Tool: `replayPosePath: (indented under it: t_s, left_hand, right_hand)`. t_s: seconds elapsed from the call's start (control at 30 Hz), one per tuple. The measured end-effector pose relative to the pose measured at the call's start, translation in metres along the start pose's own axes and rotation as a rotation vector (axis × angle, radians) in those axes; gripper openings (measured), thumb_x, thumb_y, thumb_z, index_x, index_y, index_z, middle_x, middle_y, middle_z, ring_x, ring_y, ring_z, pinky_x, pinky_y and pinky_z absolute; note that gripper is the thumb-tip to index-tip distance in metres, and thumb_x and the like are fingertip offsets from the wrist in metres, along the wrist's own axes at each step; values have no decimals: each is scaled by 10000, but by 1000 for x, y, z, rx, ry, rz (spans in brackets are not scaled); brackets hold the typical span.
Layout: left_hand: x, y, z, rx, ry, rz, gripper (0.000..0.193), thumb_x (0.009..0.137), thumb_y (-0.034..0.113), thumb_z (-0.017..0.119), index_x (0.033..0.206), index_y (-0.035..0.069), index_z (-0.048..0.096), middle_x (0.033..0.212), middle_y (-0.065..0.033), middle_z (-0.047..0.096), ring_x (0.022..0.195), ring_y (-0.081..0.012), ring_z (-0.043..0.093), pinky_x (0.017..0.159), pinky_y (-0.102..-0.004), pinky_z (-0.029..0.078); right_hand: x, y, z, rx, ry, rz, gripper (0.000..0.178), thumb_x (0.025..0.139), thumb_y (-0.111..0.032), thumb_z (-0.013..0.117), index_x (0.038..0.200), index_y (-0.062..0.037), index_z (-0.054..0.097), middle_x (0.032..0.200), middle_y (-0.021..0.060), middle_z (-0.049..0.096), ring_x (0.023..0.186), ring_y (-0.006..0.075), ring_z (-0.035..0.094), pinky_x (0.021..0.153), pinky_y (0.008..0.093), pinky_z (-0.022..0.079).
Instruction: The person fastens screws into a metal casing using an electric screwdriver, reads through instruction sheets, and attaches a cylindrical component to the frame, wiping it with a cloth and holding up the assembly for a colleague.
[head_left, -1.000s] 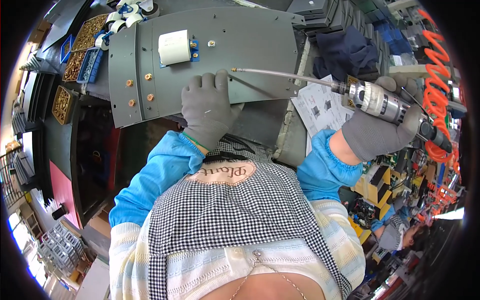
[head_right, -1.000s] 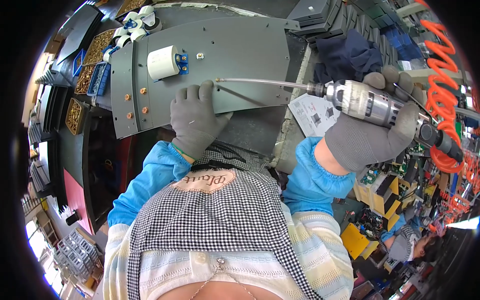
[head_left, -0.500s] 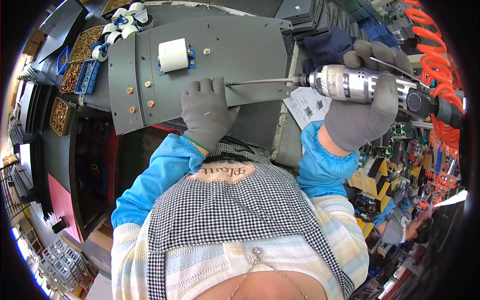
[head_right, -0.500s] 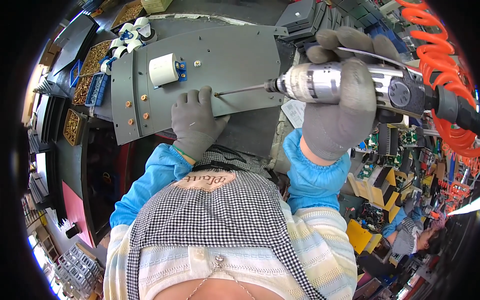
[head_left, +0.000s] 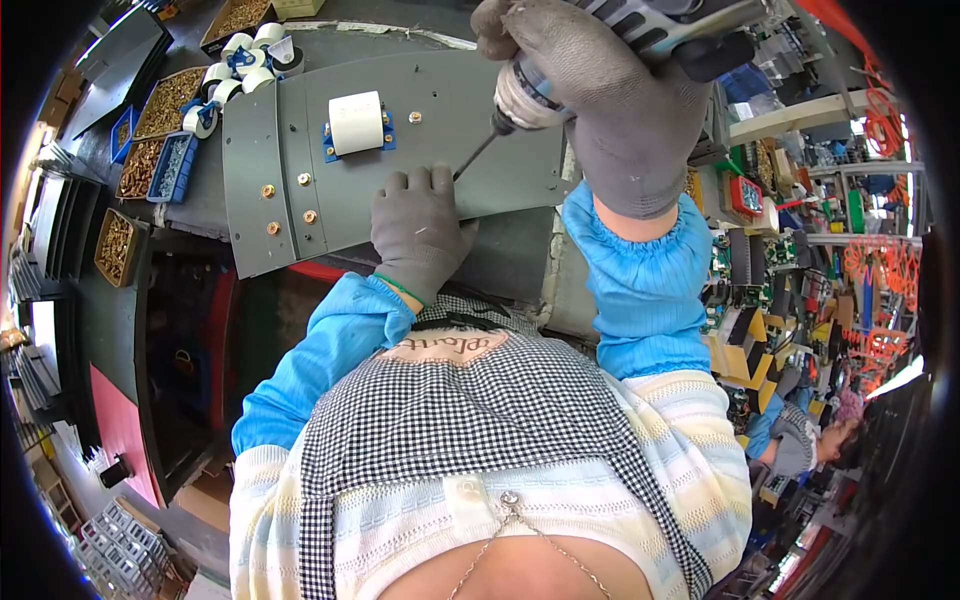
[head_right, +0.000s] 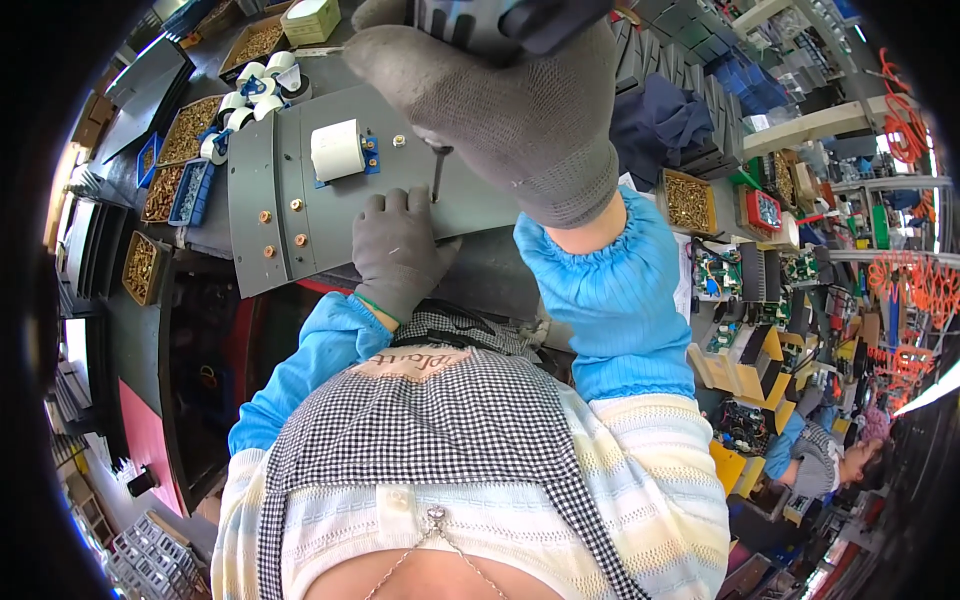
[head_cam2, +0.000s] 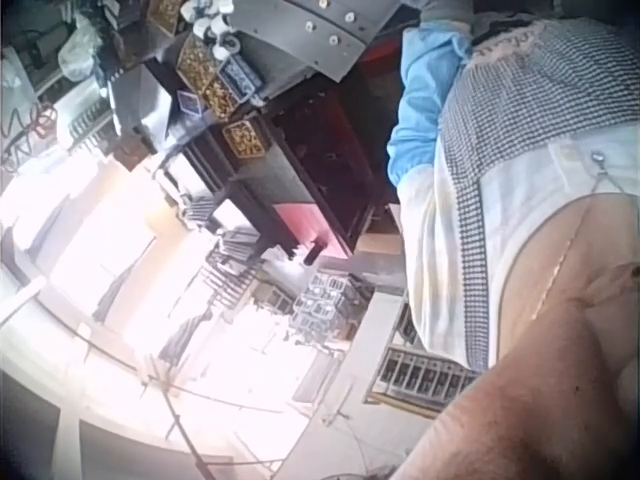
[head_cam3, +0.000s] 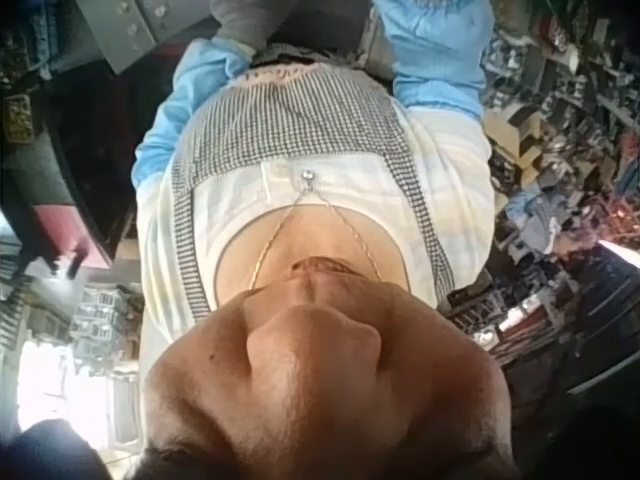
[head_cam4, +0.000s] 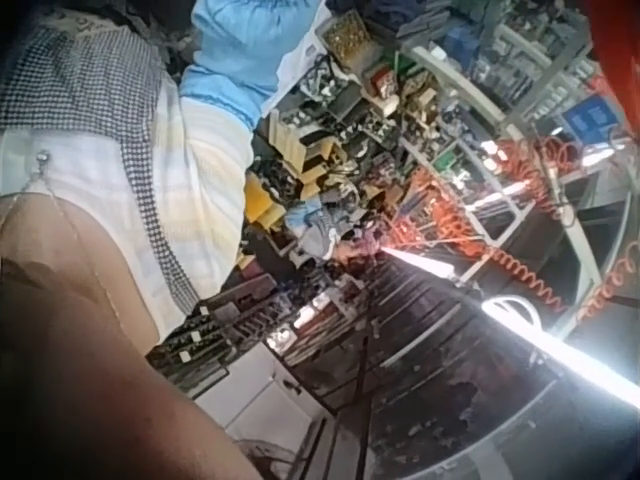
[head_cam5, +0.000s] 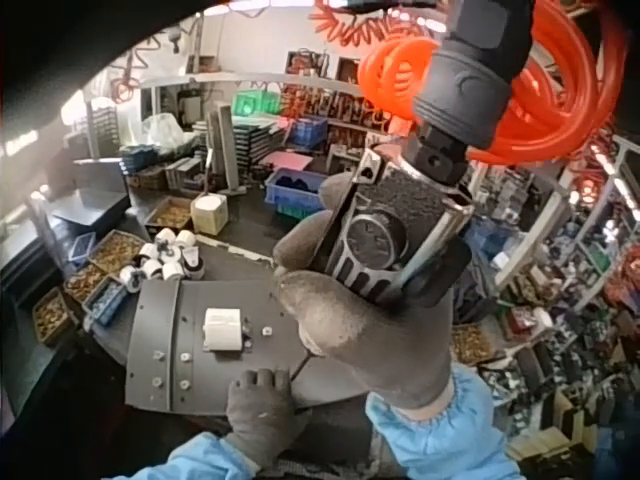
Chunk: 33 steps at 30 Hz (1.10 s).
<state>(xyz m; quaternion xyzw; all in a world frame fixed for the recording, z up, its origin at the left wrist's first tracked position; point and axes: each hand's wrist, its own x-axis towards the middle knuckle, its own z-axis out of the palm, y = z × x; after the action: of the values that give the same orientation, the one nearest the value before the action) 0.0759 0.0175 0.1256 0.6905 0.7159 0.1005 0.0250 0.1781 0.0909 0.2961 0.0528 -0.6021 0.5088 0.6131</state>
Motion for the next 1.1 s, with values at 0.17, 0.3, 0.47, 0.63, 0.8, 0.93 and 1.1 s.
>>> replayPosePath:
  t_s: [0.17,0.3,0.47,0.63,0.8,0.93,1.1]
  left_hand:
    - [-2,2,0,23,8,9,738,719,509,842,1287,115,584,1114,-66,640,1075,-275,616,874,-401,516]
    - [-3,1,1,23,-2,-11,789,723,512,843,1341,110,562,1148,-73,636,1096,-284,609,895,-406,522]
    - [-3,4,-3,28,-24,-18,842,728,481,827,1406,84,525,1192,-78,635,1115,-285,612,898,-423,506]
    - [-4,3,-2,40,-26,-19,866,726,483,831,1422,81,509,1198,-78,636,1119,-290,611,907,-421,508]
    - [-4,3,-1,37,-24,-14,868,731,487,832,1425,81,506,1207,-73,636,1130,-288,606,914,-421,508]
    - [-3,3,-1,53,-58,-29,871,728,487,839,1423,79,508,1214,-75,634,1142,-287,603,916,-422,507]
    - [-4,3,0,45,-33,-15,878,728,496,842,1428,88,506,1208,-75,633,1149,-287,600,921,-422,506]
  right_hand:
    - [-4,-13,7,-107,197,227,612,845,-8,789,1392,-12,514,1077,141,703,761,158,677,539,296,539]
    - [3,-17,-1,-209,122,314,465,838,-18,794,1259,-11,597,1000,95,697,675,112,628,508,275,490]
    - [7,-19,14,-194,211,302,270,840,-68,799,1069,1,675,768,47,657,563,94,575,481,257,448]
    - [2,-17,2,-326,121,274,264,843,-104,811,1051,-4,683,742,34,651,545,89,566,478,248,437]
    - [3,-17,-5,-239,175,320,225,860,-103,808,1031,-15,691,739,20,651,546,82,568,477,246,431]
    - [-1,-15,4,-325,188,335,240,866,-153,809,1029,-20,694,722,8,640,532,78,551,472,247,425]
    - [-1,-18,-4,-262,140,334,225,869,-130,804,1030,-15,695,709,1,633,536,76,552,473,250,429]
